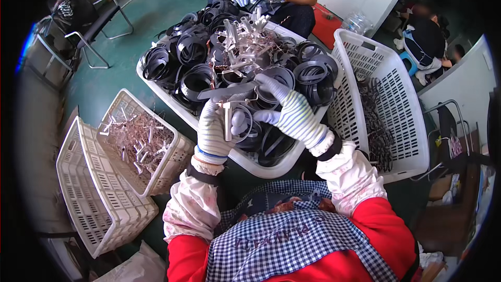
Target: Sorting and assembling small plastic ring components and silver wire structures in a manufacturing setting.
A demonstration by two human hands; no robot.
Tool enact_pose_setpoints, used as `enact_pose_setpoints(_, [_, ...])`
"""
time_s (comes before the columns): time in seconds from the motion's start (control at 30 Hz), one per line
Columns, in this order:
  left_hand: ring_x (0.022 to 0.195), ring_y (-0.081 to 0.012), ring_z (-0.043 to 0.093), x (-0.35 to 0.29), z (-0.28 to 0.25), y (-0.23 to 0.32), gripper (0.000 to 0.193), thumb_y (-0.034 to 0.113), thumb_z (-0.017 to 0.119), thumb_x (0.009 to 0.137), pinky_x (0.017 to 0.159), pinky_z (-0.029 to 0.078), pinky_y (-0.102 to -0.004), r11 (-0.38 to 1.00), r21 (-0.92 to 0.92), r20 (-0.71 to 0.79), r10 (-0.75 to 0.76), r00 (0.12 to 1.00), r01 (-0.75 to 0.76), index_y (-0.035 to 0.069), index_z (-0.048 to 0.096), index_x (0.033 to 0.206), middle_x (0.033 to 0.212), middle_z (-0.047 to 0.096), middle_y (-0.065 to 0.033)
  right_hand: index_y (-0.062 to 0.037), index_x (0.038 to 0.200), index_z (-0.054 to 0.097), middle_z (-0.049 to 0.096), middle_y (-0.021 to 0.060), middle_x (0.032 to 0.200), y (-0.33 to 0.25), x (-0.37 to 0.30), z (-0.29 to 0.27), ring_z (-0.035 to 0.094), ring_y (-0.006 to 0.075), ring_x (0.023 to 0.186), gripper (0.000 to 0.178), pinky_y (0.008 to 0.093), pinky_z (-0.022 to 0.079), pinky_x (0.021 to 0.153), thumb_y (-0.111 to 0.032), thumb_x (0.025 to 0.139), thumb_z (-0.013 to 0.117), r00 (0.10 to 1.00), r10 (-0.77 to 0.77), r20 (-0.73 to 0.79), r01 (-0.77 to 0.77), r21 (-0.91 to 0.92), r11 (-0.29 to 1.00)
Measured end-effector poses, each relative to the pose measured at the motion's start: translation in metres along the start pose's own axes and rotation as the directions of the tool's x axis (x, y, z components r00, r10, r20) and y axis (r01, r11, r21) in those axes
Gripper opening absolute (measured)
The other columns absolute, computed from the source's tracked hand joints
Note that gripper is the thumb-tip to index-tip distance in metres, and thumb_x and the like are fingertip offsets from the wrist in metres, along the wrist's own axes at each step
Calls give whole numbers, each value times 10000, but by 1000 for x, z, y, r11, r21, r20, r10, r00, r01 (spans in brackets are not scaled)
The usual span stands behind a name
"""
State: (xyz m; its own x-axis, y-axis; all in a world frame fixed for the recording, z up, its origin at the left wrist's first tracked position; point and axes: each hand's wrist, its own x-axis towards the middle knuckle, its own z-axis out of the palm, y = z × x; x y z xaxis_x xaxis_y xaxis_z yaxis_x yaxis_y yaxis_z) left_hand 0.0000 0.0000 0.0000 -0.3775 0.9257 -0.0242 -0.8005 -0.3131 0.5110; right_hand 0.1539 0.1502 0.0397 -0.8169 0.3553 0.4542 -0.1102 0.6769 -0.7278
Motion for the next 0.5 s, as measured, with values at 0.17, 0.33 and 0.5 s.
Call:
enact_pose_setpoints(0.17, [447, -108, 432, -4, 12, -8, 737, 539, 511, 997, 447, 352, -241, 991, 132, 6, -27, 1000, 26, -121, 519, 1326, 1018, 699, -124, -92, 1456, 525, 672, 163, 1262, 5, 2, 12, 654, 285, 1151, 758, 405, 517, 954, -275, 798, 854, 991, -108, -75, 111, 36, 993])
enact_pose_setpoints(0.33, [471, -171, 520, -10, -8, 8, 631, 543, 637, 945, 425, 397, -259, 982, 188, -56, 5, 998, 5, 43, 562, 1322, 808, 658, -77, -48, 1290, 656, 753, 117, 980, -6, 21, 18, 729, 206, 840, 465, 319, 553, 745, -183, 867, 793, 962, -269, -50, 271, 54, 961])
enact_pose_setpoints(0.5, [627, -185, 595, -24, -20, 17, 469, 399, 604, 1008, 434, 423, -269, 983, 99, -214, 173, 961, -155, 48, 563, 1316, 984, 675, -67, -29, 1253, 676, 748, 122, 965, 9, 28, 37, 734, 221, 910, 510, 355, 567, 782, -317, 854, 806, 985, 23, -168, 42, 367, 929])
